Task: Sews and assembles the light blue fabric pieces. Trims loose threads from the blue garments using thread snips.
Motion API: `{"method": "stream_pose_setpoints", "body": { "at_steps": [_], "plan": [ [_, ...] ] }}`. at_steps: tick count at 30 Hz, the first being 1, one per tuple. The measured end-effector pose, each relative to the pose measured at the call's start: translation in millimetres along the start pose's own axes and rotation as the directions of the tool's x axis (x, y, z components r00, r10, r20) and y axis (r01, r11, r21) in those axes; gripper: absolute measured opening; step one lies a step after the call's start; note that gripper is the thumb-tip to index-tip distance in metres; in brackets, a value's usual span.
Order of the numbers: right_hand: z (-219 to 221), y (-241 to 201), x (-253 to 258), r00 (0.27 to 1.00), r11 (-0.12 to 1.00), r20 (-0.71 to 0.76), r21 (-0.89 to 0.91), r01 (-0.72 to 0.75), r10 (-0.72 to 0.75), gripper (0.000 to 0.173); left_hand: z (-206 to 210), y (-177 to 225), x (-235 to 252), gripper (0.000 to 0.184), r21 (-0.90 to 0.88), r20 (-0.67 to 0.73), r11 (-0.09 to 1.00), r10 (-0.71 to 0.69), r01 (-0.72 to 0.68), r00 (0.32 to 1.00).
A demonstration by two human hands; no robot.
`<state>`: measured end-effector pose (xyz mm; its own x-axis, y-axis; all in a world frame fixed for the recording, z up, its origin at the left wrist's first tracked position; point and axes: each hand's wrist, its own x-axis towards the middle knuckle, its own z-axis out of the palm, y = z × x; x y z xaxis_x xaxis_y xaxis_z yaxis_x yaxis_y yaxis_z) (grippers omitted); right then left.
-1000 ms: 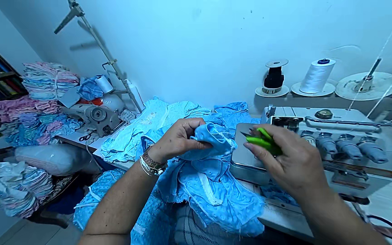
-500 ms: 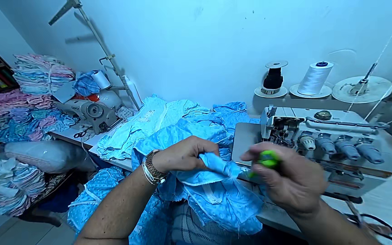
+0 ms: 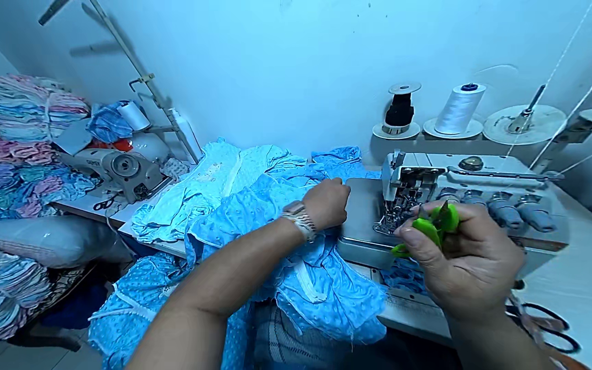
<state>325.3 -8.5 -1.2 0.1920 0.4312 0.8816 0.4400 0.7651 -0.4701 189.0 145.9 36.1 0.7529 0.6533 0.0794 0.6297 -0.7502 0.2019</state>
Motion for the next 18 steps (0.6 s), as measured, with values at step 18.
{"method": "stream_pose_setpoints", "body": {
  "at_steps": [18],
  "plan": [
    [27.4,6.6,-14.8,0.965,0.884,0.139,-0.446,-0.138,0.221,0.040,-16.4,-41.9,-69.3,0.014,-0.470,-0.568,0.744,0.156,-0.475,0.808]
  ]
}}
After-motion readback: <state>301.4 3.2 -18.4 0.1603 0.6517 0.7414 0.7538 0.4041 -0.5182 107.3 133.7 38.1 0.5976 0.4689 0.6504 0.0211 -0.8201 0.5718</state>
